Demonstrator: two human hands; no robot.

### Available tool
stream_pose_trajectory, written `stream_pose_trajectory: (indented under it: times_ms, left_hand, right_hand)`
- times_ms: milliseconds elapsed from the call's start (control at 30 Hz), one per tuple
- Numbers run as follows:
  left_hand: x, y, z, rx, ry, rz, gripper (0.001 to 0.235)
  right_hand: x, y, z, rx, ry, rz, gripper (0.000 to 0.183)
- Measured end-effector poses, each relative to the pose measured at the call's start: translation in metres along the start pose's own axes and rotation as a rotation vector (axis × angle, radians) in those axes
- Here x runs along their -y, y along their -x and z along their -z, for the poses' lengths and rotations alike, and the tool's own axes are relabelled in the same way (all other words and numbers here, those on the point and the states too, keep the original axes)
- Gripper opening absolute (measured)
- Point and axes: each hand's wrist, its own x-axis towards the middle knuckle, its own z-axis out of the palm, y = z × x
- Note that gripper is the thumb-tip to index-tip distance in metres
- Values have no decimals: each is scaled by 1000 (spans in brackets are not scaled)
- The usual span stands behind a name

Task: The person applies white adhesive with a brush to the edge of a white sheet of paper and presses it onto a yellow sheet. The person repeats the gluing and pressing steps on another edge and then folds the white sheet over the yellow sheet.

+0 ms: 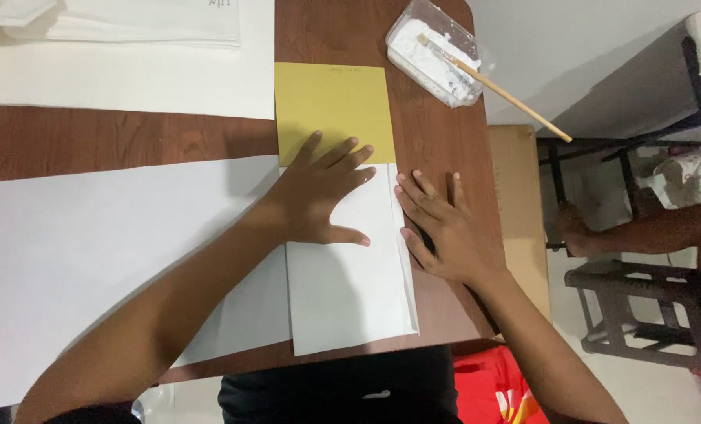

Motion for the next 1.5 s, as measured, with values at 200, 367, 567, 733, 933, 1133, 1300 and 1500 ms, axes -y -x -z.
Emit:
stream_pose_trajectory:
  times_ms: [200, 367, 567, 733, 933, 1133, 1300, 1500]
  left_hand:
    - [-3, -7, 5, 126, -12, 39, 91]
    - [-10, -9, 1, 80, -72, 57, 87]
    - [-10, -11, -13, 42, -90, 59, 84]
    - [-14, -18, -1, 172, -124, 97, 72]
    - [-15, -20, 2, 184, -170, 104, 65]
    - [-18, -19, 6, 240, -231, 106, 68]
    - [-17, -17, 4, 179, -262, 111, 69]
    - [-4, -11, -19, -241, -272, -48, 68]
  right_hand:
    - [-6, -5, 2, -114, 89, 126, 49]
    - [-8, -12, 2, -151, 65, 185, 49]
    - [-4, -12, 11, -106, 60, 169, 46]
    - [1, 7, 6, -67, -8, 151, 44]
    - [14, 40, 5, -7, -43, 140, 45]
    - [31, 68, 3, 94, 40, 132, 54]
    - [44, 82, 2, 106, 76, 134, 60]
    - [62, 97, 3, 92, 120, 155, 60]
